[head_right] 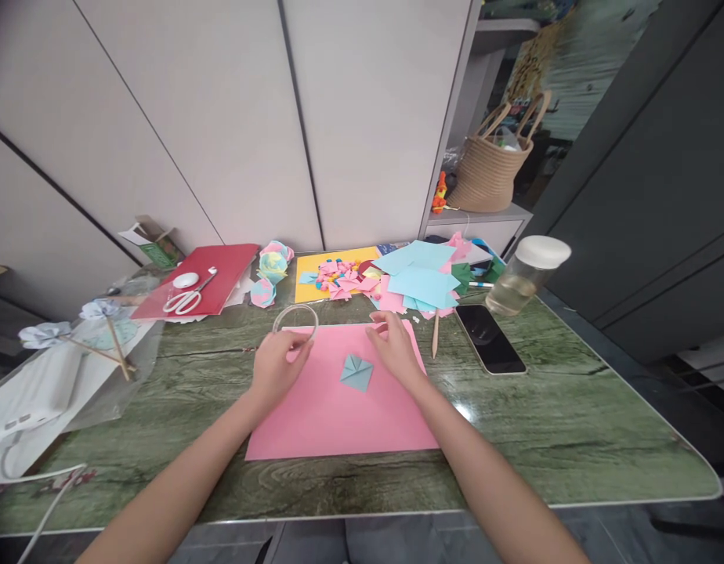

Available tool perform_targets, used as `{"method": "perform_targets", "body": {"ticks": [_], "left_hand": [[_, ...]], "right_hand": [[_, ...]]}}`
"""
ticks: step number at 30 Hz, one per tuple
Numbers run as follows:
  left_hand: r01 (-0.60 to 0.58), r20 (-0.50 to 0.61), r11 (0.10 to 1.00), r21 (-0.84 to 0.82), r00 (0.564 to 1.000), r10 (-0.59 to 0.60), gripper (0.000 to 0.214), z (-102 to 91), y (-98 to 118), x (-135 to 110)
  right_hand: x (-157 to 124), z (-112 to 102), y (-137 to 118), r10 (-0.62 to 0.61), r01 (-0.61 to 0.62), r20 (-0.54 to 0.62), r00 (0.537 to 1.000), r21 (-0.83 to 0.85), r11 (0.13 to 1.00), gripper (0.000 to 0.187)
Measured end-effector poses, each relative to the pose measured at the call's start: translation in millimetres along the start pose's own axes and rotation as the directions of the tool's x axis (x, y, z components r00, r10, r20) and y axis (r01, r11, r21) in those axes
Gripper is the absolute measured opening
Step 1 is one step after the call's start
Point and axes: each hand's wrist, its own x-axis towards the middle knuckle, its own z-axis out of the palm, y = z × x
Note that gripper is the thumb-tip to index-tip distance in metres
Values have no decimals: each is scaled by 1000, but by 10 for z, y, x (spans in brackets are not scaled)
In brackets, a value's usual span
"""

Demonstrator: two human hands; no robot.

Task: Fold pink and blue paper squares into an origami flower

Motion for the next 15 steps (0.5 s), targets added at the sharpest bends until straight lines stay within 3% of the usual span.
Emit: {"method": "perform_targets", "body": {"ticks": [2,7,10,13,15], "left_hand": [[75,102,981,180,990,-95,15,9,-221,87],[147,79,951,274,982,-174,16,-7,-598,141],[142,60,948,284,984,-165,24,-9,-570,123],[90,94,970,227,989,-114,31,16,-392,102],[43,154,998,39,987,-49,31,39,-238,77]], "right_hand": [[-3,-7,26,4,-4,83,997,6,1000,36],[-103,36,-28,-30,38,314,949,-19,999,64],[-154,49,-81,-96,124,438,894,-36,992,73],[-183,63,-110,-114,125,478,871,8,992,76],[-187,75,-116,-103,82,470,877,65,995,77]]}}
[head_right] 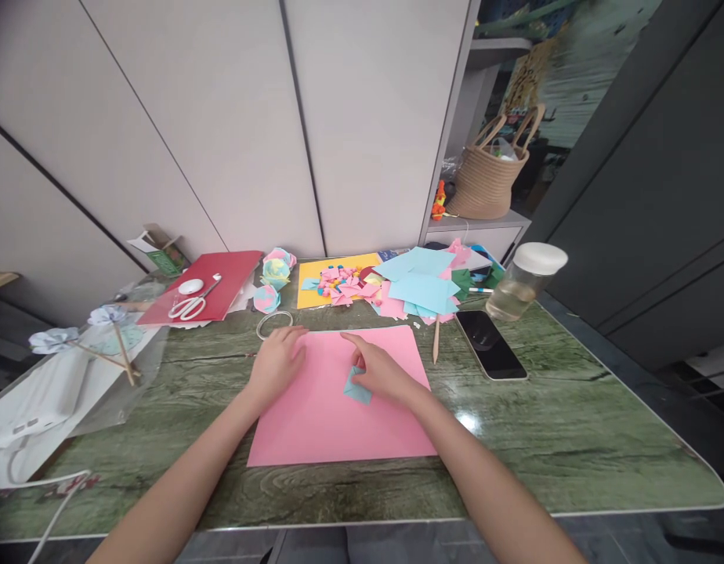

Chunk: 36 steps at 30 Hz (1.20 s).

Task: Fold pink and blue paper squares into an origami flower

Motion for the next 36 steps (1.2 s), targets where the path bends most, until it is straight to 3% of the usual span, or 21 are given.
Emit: {"method": "perform_targets", "body": {"ticks": [3,5,7,10,12,14,19,23,26,36], "left_hand": [[18,111,956,-292,994,15,30,24,217,-55],[103,208,855,-509,978,6,31,28,340,-91],[252,342,669,-699,940,3,39,28,445,-120],[460,488,333,-823,873,1,49,31,567,-160],[520,520,151,-841,853,-45,47,37,613,-183],[527,519,53,-848,846,-120,45,40,625,-197],[460,429,25,-888,846,-318,32,36,544,-165],[416,373,34,-909,847,-379,29,38,487,-128],[446,390,74,-892,842,-372,28,45,493,-125],[499,453,109,-860,844,-286,31,-5,590,-160]], "right_hand": [[20,8,-11,7,-2,-34,999,155,988,74],[35,7,-40,9,10,-71,997,273,962,72],[43,9,-90,25,38,-162,986,380,924,69],[30,37,-189,86,86,-314,945,497,863,63],[8,71,-249,125,101,-353,927,558,824,60],[-15,104,-288,151,103,-352,924,609,787,58],[-40,112,-290,159,54,-291,943,609,791,56],[-46,90,-280,146,-81,-60,987,602,795,52],[-52,122,-275,111,-132,72,991,600,789,54],[-79,198,-264,115,-79,-38,993,520,851,58]]}}
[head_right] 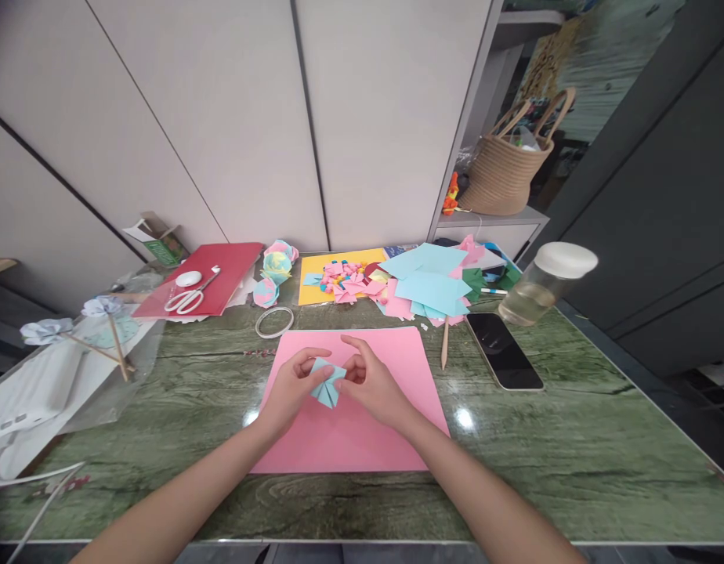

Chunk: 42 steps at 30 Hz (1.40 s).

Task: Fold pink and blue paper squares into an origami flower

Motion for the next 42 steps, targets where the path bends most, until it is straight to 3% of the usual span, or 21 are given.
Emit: {"method": "perform_targets", "body": {"ticks": [5,9,17,23,32,42], "left_hand": [[-27,-12,999,-36,1000,26,37,1,3,3],[47,86,997,-69,995,-41,30,-15,-12,19],[129,172,976,-175,980,-99,23,-41,-52,21],[51,140,993,-102,990,-36,16,-7,-3,-14],[82,169,985,-151,984,-56,16,0,45,-31],[9,127,994,-111,992,5,14,19,38,-27]], "right_hand": [[23,-4,-6,-11,13,-102,995,21,1000,59],[42,-48,-24,-42,52,-175,984,54,997,62],[22,-76,-106,0,11,-68,998,154,988,58],[40,-33,-32,2,9,-57,998,185,983,64],[49,-38,10,-10,18,-53,999,147,989,64],[25,0,28,-19,24,-59,998,94,995,61]]}}
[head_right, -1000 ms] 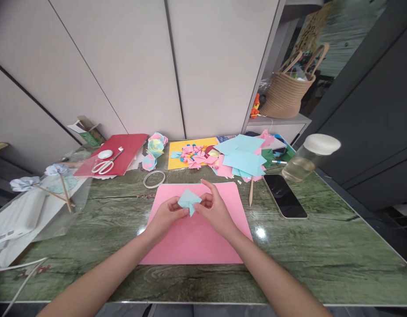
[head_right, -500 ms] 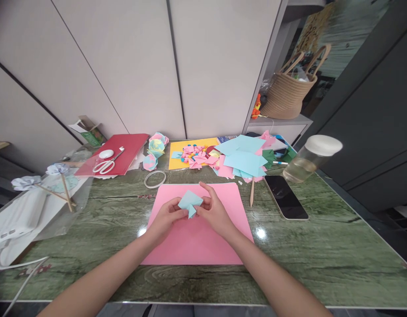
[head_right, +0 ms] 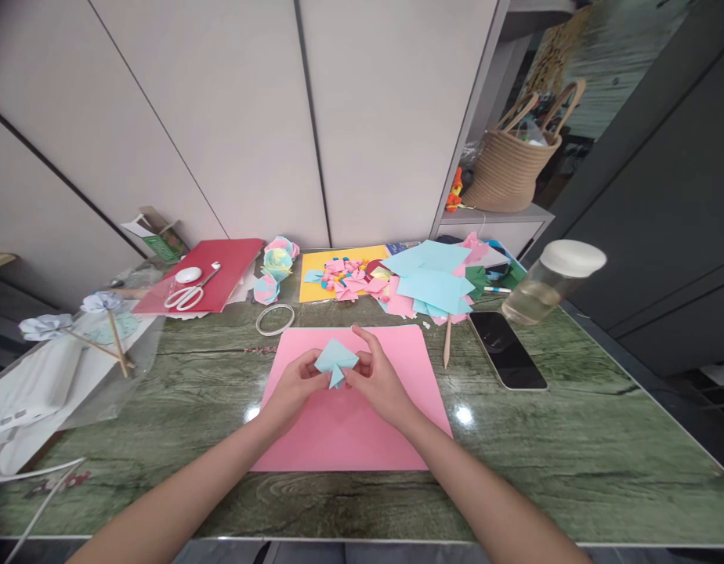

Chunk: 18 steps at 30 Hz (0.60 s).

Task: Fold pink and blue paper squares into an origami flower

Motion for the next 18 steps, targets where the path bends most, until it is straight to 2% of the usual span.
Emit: {"method": "perform_targets", "body": {"ticks": [5,18], "left_hand": [[33,32,995,-90,999,-30,13,10,34,-14],[5,15,1000,-19,1000,-5,18,-23,-35,6]], "right_hand": [[6,9,4,-13,13,-12,1000,-10,1000,62],[-2,5,20,-13,13,-4,1000,-26,1000,57]]}}
